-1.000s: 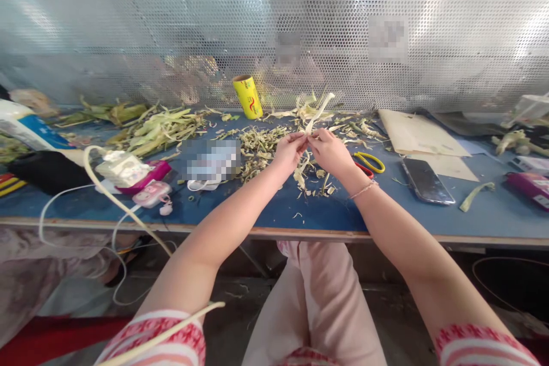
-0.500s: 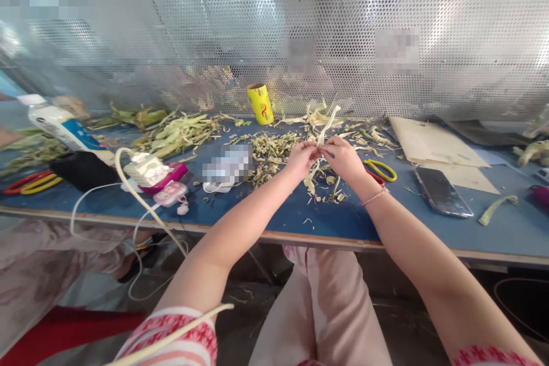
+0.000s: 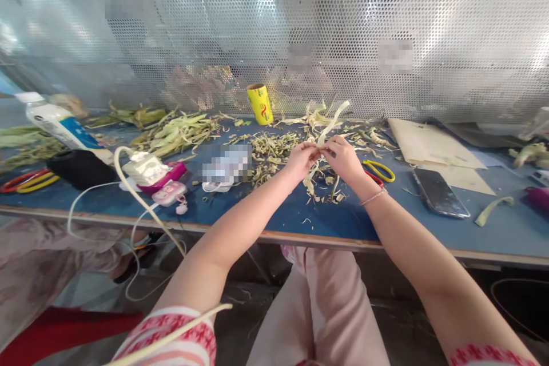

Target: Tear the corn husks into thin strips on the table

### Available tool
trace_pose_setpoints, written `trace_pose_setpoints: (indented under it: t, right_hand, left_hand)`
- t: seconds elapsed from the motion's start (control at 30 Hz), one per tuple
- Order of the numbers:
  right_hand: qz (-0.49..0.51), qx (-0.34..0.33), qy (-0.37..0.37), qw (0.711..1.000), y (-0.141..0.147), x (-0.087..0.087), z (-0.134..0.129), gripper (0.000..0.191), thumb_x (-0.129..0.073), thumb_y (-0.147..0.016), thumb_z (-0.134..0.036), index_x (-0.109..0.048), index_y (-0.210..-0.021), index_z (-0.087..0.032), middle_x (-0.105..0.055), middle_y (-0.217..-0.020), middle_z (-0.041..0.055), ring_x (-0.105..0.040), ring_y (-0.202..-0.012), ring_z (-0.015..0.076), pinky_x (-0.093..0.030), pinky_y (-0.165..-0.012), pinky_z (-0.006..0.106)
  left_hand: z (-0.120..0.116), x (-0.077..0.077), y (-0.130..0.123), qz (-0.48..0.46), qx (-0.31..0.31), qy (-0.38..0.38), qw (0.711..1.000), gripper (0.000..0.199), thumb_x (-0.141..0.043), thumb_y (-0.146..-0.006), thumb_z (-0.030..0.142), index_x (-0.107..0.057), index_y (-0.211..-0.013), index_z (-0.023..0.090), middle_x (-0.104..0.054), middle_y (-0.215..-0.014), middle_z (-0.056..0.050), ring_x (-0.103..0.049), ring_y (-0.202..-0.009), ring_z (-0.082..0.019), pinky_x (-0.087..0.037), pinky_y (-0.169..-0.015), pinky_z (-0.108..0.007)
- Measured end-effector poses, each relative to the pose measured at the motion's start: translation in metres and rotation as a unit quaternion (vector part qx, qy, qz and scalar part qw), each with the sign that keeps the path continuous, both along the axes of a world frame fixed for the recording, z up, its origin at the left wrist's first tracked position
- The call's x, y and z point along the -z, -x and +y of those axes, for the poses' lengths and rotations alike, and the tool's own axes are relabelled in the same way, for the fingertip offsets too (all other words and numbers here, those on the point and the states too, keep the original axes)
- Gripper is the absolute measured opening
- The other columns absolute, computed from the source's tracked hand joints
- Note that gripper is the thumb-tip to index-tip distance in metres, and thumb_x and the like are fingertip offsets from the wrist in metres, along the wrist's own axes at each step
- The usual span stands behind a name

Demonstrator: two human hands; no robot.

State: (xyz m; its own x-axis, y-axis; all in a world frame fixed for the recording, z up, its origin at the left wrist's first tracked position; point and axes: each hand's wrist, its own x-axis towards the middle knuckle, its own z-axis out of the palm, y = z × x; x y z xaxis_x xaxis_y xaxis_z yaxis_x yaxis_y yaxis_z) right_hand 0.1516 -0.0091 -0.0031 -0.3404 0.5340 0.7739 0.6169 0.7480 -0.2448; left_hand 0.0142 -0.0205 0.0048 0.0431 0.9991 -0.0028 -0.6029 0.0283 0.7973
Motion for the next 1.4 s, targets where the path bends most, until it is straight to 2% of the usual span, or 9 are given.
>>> trace_pose_setpoints:
  t: [0.13, 0.27, 0.47, 0.77, 0.97, 1.2, 1.4]
  right_hand:
    - [-0.007, 0.010, 0.016, 1.000, -0.002, 0.000, 0.000, 0.012, -0.057, -0.085, -0.015, -0.069, -0.085, -0.019, -0.059, -0.089, 0.0071, -0.058, -0.082, 0.0190, -0.050, -0.078, 0.034]
    - [-0.054, 0.022, -0.007, 0.998, -0.005, -0.004, -0.002, 0.015, -0.055, -0.088, -0.018, -0.069, -0.085, -0.019, -0.059, -0.089, 0.0078, -0.057, -0.086, 0.0207, -0.048, -0.083, 0.036]
    - [-0.133, 0.036, -0.034, 0.990, -0.007, -0.008, -0.006, 0.023, -0.047, -0.093, -0.021, -0.070, -0.091, -0.020, -0.059, -0.089, 0.0092, -0.055, -0.085, 0.0216, -0.047, -0.086, 0.036]
    - [-0.142, 0.063, -0.033, 0.987, -0.007, -0.008, -0.009, 0.021, -0.048, -0.093, -0.024, -0.069, -0.091, -0.022, -0.059, -0.092, 0.0093, -0.053, -0.085, 0.0213, -0.047, -0.082, 0.035]
    - [-0.113, 0.046, -0.005, 0.993, -0.007, -0.006, -0.005, 0.020, -0.050, -0.092, -0.022, -0.069, -0.088, -0.020, -0.059, -0.092, 0.0090, -0.055, -0.087, 0.0211, -0.048, -0.085, 0.036]
    - [0.009, 0.022, 0.068, 0.997, -0.002, -0.001, -0.003, 0.013, -0.056, -0.083, -0.014, -0.068, -0.085, -0.018, -0.057, -0.093, 0.0077, -0.057, -0.082, 0.0187, -0.050, -0.077, 0.034]
    - [0.054, 0.019, 0.096, 0.994, -0.006, 0.000, 0.003, 0.013, -0.058, -0.081, -0.016, -0.070, -0.085, -0.018, -0.059, -0.093, 0.0071, -0.056, -0.072, 0.0158, -0.050, -0.071, 0.034]
  left_hand:
    - [0.001, 0.001, 0.000, -0.005, 0.006, 0.012, 1.000, 0.022, -0.057, -0.071, -0.006, -0.053, -0.064, 0.015, -0.058, -0.052, 0.002, -0.058, -0.055, -0.008, -0.047, -0.072, -0.023]
    - [0.003, 0.002, 0.002, -0.009, 0.011, 0.037, 0.999, 0.023, -0.057, -0.071, -0.008, -0.053, -0.066, 0.015, -0.061, -0.055, 0.001, -0.062, -0.059, -0.009, -0.051, -0.077, -0.026]
    - [0.002, 0.000, 0.002, -0.002, 0.025, 0.060, 0.998, 0.025, -0.051, -0.075, -0.008, -0.053, -0.062, 0.014, -0.059, -0.053, 0.000, -0.061, -0.056, -0.008, -0.054, -0.073, -0.023]
    - [0.004, 0.000, 0.002, -0.006, 0.027, 0.074, 0.997, 0.025, -0.051, -0.075, -0.006, -0.053, -0.060, 0.014, -0.059, -0.054, -0.001, -0.061, -0.058, -0.009, -0.053, -0.075, -0.025]
    - [0.003, -0.001, 0.002, 0.002, 0.025, 0.067, 0.997, 0.025, -0.052, -0.076, -0.005, -0.054, -0.059, 0.013, -0.059, -0.056, -0.001, -0.061, -0.058, -0.009, -0.052, -0.073, -0.024]
    - [0.004, 0.001, 0.002, -0.006, 0.024, 0.046, 0.999, 0.021, -0.058, -0.074, -0.003, -0.054, -0.064, 0.015, -0.061, -0.058, 0.001, -0.062, -0.060, -0.008, -0.052, -0.073, -0.022]
    - [0.003, 0.000, 0.001, -0.020, 0.021, 0.040, 0.999, 0.020, -0.053, -0.074, -0.004, -0.060, -0.067, 0.013, -0.063, -0.060, -0.002, -0.065, -0.064, -0.009, -0.053, -0.086, -0.027]
